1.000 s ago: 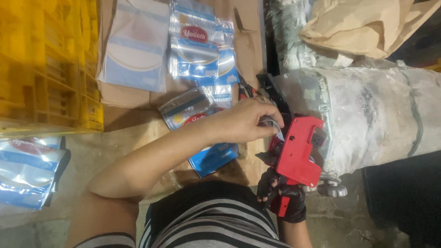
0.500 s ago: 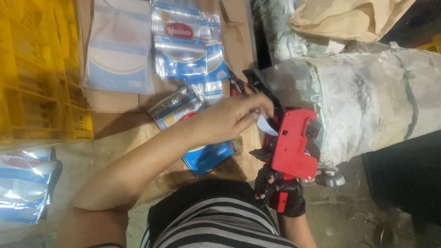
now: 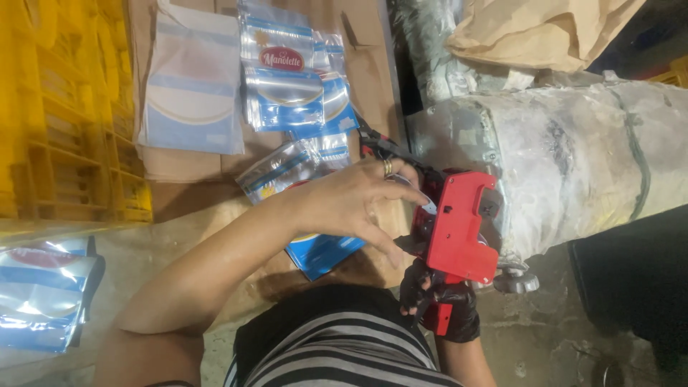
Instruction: Apply tags and prepare plastic food pouches for packaging using a tagging tool and scissors.
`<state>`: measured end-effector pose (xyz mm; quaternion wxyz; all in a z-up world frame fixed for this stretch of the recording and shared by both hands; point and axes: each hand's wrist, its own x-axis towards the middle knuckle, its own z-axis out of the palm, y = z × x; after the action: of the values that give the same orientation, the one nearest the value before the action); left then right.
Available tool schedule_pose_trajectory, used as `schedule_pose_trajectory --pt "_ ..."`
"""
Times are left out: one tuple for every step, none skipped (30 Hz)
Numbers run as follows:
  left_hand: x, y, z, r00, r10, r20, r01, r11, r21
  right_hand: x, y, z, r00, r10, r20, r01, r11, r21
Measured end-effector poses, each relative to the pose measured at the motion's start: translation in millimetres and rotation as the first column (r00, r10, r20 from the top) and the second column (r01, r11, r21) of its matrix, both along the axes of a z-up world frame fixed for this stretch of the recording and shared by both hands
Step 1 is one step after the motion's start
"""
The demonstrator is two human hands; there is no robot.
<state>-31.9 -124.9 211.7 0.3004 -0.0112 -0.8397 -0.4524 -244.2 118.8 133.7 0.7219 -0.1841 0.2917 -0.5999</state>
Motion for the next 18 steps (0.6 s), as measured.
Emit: schedule_pose_trajectory --pt "0 1 0 1.0 0.0 -0.002 0.0 1.0 -0.001 6 -4 10 1.0 0.0 -0.002 0.0 1.0 -0.001" --pt "0 2 -1 0.999 0.029 -0.021 -0.03 0.999 -0.041 13 -9 21 0.999 -0.051 0.001 0.051 0.999 -0.018" --pt "0 3 -1 0.998 0.058 -0.039 -0.061 0.995 -0.082 19 -14 31 0.995 -0.101 0.007 0.102 0.994 -0.035" --pt "0 4 -3 0.997 0.059 -0.04 -0.062 0.995 -0.083 17 -12 28 0.995 -0.1 0.006 0.101 0.994 -0.036" --pt "-1 5 -5 0.993 0.1 -0.055 -0.103 0.993 -0.057 14 -11 26 0.993 -0.119 0.003 0.119 0.992 -0.053" --pt "-1 6 -7 0.988 0.141 -0.069 -0.143 0.989 -0.031 12 -9 23 0.991 -0.137 0.0 0.137 0.988 -0.069" --pt "-2 7 -8 0.988 0.141 -0.069 -0.144 0.989 -0.031 5 -5 16 0.991 -0.137 0.0 0.137 0.988 -0.07" --pt "-2 9 -9 0.985 0.162 -0.051 -0.157 0.983 0.097 -1 -1 9 0.996 -0.055 0.069 0.058 0.997 -0.053" --pt "-2 10 -9 0.983 0.181 -0.031 -0.169 0.96 0.223 -8 4 2 0.99 0.028 0.138 -0.022 0.999 -0.04" --pt "-4 11 -7 0.983 0.181 -0.032 -0.17 0.96 0.223 -7 3 3 0.99 0.029 0.137 -0.023 0.999 -0.041" --pt "-7 12 -4 0.967 0.235 -0.095 -0.222 0.966 0.129 -6 4 4 0.995 0.019 0.1 -0.014 0.998 -0.055" --pt "-9 13 -1 0.946 0.28 -0.162 -0.278 0.96 0.036 -5 4 4 0.998 0.009 0.064 -0.005 0.998 -0.068" --pt "-13 17 -2 0.946 0.281 -0.162 -0.279 0.96 0.037 -4 3 6 0.998 0.01 0.063 -0.006 0.998 -0.068" --pt "-17 21 -4 0.93 0.345 -0.129 -0.336 0.938 0.089 -2 1 7 0.997 0.024 0.071 -0.02 0.998 -0.055" --pt "-21 26 -5 0.91 0.405 -0.092 -0.391 0.91 0.137 -1 0 8 0.996 0.038 0.08 -0.034 0.999 -0.042" --pt "-22 29 -3 0.91 0.405 -0.092 -0.391 0.91 0.138 1 0 9 0.996 0.038 0.08 -0.035 0.999 -0.041" --pt "-23 32 0 0.893 0.436 -0.112 -0.415 0.894 0.172 2 -1 10 0.995 0.048 0.086 -0.045 0.998 -0.034" --pt "-24 34 3 0.875 0.466 -0.131 -0.436 0.876 0.206 3 -2 12 0.994 0.057 0.092 -0.055 0.998 -0.027"
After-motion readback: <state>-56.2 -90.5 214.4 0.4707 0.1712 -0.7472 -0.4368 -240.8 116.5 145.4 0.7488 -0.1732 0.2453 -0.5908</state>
